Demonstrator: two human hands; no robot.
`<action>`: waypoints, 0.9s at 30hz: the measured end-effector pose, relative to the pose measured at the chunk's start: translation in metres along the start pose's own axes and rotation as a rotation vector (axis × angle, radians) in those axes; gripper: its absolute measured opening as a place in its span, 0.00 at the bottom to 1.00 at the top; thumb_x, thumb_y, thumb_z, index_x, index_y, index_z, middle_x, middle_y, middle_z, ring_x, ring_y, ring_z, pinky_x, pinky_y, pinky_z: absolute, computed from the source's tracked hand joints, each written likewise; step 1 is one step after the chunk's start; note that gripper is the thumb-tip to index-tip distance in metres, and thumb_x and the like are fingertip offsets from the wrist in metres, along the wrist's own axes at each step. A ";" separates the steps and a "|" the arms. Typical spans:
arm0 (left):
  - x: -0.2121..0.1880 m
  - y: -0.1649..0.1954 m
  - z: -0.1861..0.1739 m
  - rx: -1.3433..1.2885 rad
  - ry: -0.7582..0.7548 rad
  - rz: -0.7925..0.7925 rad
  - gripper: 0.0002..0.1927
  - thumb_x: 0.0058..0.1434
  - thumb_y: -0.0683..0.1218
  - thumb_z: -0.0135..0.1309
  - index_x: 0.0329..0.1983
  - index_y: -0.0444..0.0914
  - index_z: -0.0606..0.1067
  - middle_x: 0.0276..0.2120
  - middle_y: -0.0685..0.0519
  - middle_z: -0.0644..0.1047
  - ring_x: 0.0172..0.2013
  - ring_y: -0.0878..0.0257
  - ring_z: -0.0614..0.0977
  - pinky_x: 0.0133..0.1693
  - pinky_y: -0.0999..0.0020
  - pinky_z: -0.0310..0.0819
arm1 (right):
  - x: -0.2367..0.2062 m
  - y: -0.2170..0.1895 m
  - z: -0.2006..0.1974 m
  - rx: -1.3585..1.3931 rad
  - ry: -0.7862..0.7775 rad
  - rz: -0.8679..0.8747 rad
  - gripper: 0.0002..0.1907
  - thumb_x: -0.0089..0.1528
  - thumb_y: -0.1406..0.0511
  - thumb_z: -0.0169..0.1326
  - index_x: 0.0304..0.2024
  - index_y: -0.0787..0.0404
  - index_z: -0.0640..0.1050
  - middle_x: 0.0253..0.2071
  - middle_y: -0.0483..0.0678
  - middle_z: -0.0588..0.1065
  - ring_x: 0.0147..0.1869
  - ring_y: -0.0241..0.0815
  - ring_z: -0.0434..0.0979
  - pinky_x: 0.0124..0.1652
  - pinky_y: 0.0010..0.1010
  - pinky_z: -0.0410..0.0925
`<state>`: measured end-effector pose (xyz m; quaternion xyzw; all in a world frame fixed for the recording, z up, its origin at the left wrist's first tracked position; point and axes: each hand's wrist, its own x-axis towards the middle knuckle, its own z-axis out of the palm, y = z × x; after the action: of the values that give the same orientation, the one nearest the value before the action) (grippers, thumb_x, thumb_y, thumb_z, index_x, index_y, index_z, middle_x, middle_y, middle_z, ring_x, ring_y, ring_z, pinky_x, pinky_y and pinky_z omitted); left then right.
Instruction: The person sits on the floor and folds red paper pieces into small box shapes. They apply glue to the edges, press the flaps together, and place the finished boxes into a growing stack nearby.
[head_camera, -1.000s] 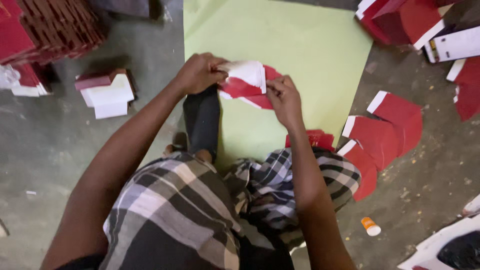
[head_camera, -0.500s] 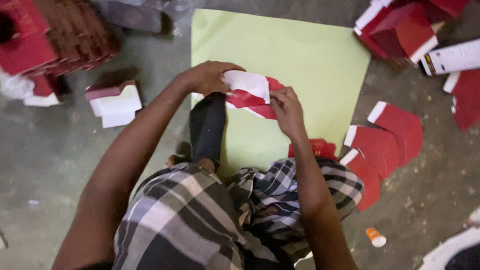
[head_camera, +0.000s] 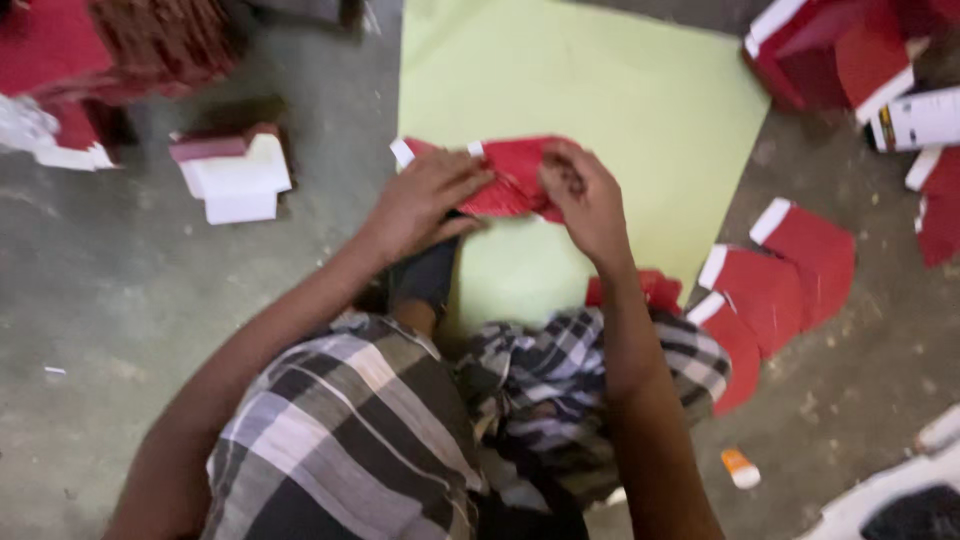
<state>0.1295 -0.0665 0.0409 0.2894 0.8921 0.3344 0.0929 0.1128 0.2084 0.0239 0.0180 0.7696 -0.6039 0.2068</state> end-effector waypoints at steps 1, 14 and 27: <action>0.000 -0.001 0.001 0.023 -0.001 0.002 0.33 0.61 0.56 0.64 0.66 0.38 0.72 0.65 0.46 0.72 0.66 0.48 0.71 0.64 0.51 0.64 | 0.000 0.001 0.001 -0.020 -0.011 -0.032 0.15 0.70 0.66 0.56 0.57 0.67 0.76 0.47 0.48 0.76 0.49 0.34 0.77 0.50 0.26 0.72; -0.020 -0.018 0.033 0.083 -0.137 -0.063 0.33 0.59 0.59 0.63 0.63 0.39 0.73 0.68 0.46 0.70 0.65 0.49 0.70 0.63 0.50 0.61 | -0.005 0.024 0.025 -0.253 0.009 0.001 0.17 0.68 0.66 0.59 0.57 0.67 0.77 0.45 0.51 0.78 0.44 0.38 0.79 0.46 0.26 0.73; -0.018 -0.002 0.076 0.043 0.024 -0.066 0.37 0.62 0.57 0.64 0.72 0.42 0.68 0.66 0.48 0.71 0.66 0.49 0.72 0.66 0.51 0.63 | -0.014 0.057 0.004 0.060 0.079 0.053 0.14 0.73 0.64 0.49 0.56 0.66 0.76 0.51 0.48 0.79 0.55 0.34 0.77 0.55 0.26 0.70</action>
<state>0.1707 -0.0363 -0.0187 0.2577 0.9091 0.3155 0.0868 0.1423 0.2235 -0.0249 0.0684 0.7578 -0.6200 0.1914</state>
